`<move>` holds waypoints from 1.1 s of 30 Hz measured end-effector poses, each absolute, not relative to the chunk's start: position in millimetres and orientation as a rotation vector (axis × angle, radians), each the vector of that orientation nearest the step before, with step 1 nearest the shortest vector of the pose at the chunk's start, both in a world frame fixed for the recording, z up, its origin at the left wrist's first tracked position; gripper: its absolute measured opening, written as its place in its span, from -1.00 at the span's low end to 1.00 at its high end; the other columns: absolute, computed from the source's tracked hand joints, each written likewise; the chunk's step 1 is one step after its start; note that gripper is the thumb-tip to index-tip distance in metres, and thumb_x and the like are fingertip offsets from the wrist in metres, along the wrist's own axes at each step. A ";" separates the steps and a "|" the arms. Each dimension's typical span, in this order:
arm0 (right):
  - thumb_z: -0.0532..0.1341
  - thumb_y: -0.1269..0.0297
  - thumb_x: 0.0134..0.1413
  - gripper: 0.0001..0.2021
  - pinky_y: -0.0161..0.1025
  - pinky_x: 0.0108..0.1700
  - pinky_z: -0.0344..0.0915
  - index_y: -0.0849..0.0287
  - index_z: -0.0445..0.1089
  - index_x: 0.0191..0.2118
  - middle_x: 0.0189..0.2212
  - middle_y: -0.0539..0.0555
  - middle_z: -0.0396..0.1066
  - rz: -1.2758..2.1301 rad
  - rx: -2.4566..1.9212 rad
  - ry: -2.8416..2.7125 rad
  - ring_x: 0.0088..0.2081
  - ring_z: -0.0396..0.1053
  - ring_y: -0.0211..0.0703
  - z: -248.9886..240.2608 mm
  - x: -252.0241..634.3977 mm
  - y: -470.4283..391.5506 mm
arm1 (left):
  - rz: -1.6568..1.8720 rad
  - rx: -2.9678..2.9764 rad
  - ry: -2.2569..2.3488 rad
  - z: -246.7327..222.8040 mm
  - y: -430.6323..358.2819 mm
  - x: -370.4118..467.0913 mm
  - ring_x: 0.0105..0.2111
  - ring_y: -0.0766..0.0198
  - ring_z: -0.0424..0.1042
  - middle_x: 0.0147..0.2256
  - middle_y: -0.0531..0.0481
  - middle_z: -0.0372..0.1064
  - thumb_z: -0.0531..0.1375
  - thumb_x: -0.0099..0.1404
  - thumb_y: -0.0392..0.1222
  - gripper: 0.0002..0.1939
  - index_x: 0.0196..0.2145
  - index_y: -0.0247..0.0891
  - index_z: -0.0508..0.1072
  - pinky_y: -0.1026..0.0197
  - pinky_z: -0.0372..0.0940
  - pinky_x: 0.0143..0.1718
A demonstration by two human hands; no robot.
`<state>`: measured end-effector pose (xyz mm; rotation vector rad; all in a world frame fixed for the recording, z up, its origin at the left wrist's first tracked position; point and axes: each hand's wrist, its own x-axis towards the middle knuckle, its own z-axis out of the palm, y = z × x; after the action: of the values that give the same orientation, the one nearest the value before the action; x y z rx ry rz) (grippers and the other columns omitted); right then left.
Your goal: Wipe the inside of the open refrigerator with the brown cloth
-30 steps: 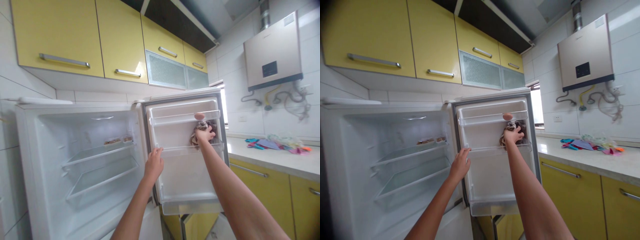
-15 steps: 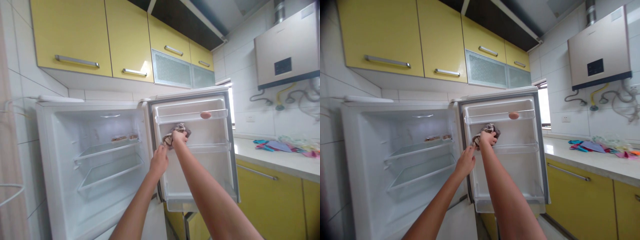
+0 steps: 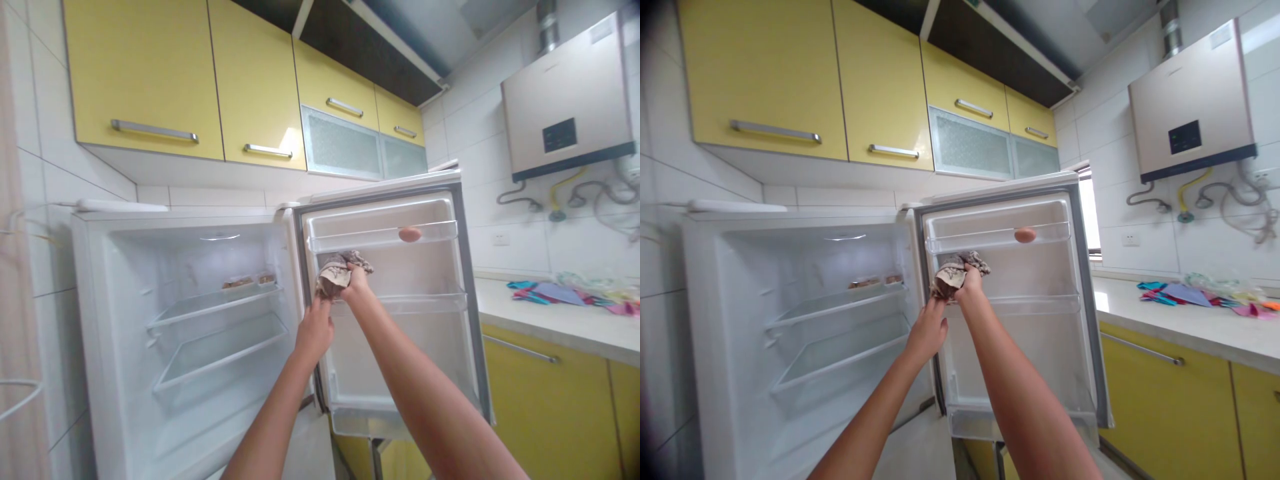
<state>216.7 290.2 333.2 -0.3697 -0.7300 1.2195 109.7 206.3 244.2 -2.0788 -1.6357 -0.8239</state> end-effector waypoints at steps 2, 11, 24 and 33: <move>0.16 0.16 0.09 -0.84 -0.05 -0.13 0.49 0.12 0.39 -0.38 -0.46 0.05 0.50 1.267 -0.312 -0.656 -0.27 0.52 -0.05 338.2 216.1 278.3 | -0.844 -2.109 -1.615 243.7 208.1 106.6 0.12 0.03 0.37 0.23 -0.21 0.23 0.03 0.32 -0.37 -0.43 0.28 -0.20 0.21 0.01 0.30 0.17; 0.18 0.40 -0.19 -0.90 0.04 -0.11 0.54 0.11 0.32 -0.43 -0.51 -0.05 0.46 1.342 -0.046 -0.618 -0.29 0.52 -0.07 349.9 183.8 228.1 | -0.961 -2.209 -1.511 237.2 221.6 97.5 0.29 0.04 0.22 0.33 -0.19 0.15 0.05 0.24 -0.41 -0.33 0.31 -0.16 0.17 -0.01 0.19 0.29; 0.47 0.38 -0.28 -0.73 -0.26 -0.26 0.57 0.13 0.39 -0.42 -0.52 -0.02 0.50 1.302 -0.232 -0.584 -0.27 0.56 -0.09 357.5 167.3 248.4 | -0.967 -2.131 -1.509 235.4 214.7 97.7 0.18 0.06 0.32 0.19 -0.19 0.26 0.04 0.14 -0.51 -0.32 0.22 -0.21 0.25 0.02 0.23 0.26; 0.47 0.40 -0.24 -0.67 -0.29 -0.34 0.58 0.17 0.45 -0.27 -0.41 -0.01 0.57 1.186 -0.346 -0.489 -0.29 0.58 -0.10 363.7 196.1 249.4 | -0.848 -2.076 -1.602 241.3 204.0 98.4 0.06 0.07 0.41 0.21 -0.15 0.25 0.03 0.22 -0.44 -0.33 0.27 -0.13 0.22 0.06 0.36 0.08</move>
<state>196.1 249.4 363.7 -0.3456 -0.4888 1.1857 98.4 204.0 241.3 -2.0760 -1.6018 -0.8477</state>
